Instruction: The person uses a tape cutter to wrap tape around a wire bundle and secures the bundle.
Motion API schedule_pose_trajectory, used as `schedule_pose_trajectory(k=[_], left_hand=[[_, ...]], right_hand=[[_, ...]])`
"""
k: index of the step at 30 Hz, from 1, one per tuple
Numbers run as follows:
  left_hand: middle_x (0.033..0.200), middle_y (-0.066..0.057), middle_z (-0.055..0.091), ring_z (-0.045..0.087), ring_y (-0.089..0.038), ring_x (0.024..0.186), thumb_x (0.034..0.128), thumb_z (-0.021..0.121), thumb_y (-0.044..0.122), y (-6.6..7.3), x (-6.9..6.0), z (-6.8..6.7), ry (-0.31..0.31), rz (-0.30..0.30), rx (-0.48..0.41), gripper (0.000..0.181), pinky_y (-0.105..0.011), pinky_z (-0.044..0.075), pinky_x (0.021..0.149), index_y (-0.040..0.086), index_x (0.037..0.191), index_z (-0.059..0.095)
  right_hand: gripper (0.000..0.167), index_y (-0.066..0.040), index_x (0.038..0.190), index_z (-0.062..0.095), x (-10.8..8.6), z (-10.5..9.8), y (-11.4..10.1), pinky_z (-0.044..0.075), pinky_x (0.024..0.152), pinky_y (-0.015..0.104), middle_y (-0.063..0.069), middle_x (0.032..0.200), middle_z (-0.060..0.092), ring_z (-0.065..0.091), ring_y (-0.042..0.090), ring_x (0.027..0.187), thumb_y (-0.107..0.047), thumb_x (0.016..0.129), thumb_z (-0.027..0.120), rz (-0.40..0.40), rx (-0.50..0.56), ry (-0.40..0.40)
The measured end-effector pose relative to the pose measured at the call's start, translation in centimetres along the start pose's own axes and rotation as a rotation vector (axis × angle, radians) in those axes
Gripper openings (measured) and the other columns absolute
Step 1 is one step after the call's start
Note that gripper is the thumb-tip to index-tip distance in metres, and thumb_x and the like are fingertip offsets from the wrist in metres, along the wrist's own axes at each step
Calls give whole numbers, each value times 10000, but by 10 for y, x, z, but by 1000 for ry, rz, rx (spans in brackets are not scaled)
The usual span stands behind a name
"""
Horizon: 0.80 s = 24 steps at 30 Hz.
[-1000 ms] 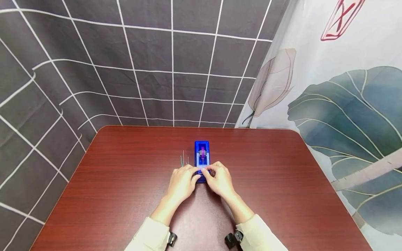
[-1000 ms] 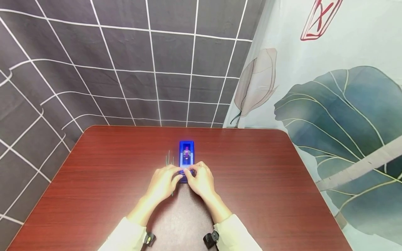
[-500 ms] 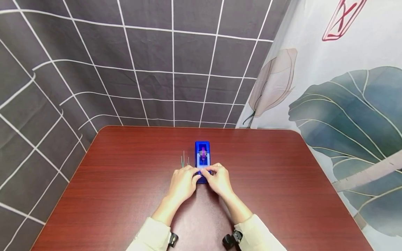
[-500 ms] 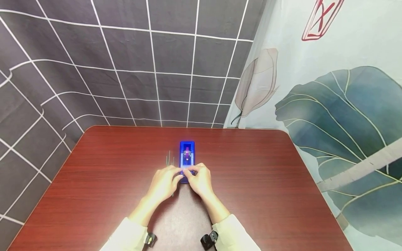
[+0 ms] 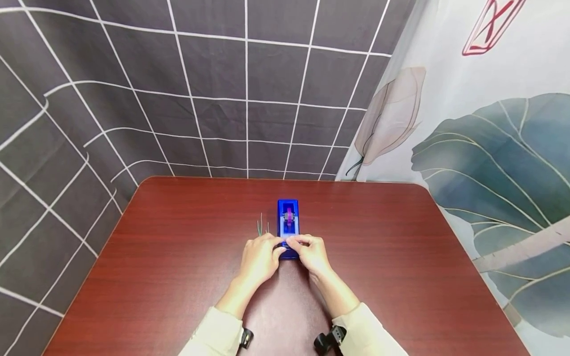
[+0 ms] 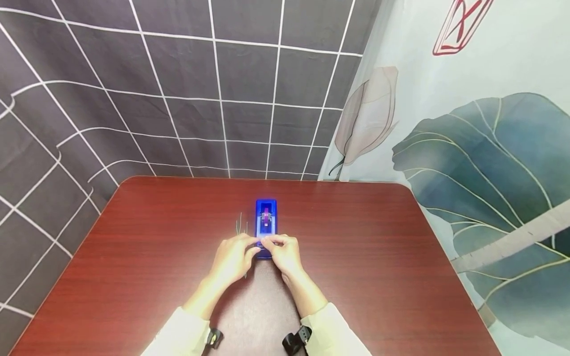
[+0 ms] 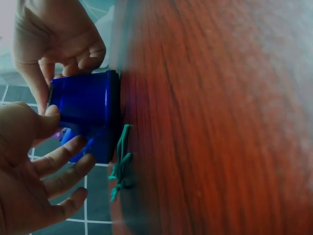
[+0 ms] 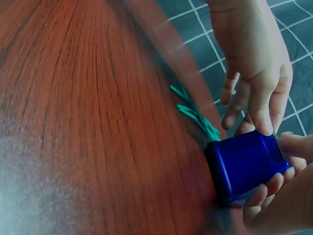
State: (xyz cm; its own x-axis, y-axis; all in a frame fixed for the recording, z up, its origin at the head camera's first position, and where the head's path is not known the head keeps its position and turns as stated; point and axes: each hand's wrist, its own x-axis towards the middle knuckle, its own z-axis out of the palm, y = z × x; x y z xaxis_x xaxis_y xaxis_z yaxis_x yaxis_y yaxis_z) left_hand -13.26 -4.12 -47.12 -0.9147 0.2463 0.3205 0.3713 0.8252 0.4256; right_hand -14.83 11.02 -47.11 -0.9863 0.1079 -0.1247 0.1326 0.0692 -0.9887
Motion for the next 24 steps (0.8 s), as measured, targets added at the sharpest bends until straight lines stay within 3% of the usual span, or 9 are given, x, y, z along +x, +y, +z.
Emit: schedule_pose_trajectory(k=[4,11,18,24], left_hand=[[944,-25,725,699,-216,917,908,751,204,0,2,-1,0,3,9,187,-440,505,760,121,1073,781],[951,-35,732,703,-231,927,908,749,201,1,0,-2,-7,-5,-1,184,-444,503,755,109,1065,779],[956,-32,734,708,-234,920,914,748,210,0,-1,0,-2,-23,-15,191,-444,504,754,107,1072,779],[944,-25,731,710,-235,905,911,751,215,1,-1,-1,3,-23,-20,192,-441,503,748,114,1072,781]], right_hand=[[235,121,1015,735,1,0,-9,501,666,193,49,794,720,608,60,739,-81,896,756,-16,32,4],[228,109,942,753,0,-3,-8,501,732,203,118,879,755,635,77,811,-116,913,735,6,-22,-8],[266,90,832,755,-3,-5,-7,453,604,199,59,732,720,596,114,723,-167,902,754,12,-75,5],[253,97,863,753,-6,-5,-5,445,590,195,82,746,729,595,112,713,-151,912,738,3,-85,3]])
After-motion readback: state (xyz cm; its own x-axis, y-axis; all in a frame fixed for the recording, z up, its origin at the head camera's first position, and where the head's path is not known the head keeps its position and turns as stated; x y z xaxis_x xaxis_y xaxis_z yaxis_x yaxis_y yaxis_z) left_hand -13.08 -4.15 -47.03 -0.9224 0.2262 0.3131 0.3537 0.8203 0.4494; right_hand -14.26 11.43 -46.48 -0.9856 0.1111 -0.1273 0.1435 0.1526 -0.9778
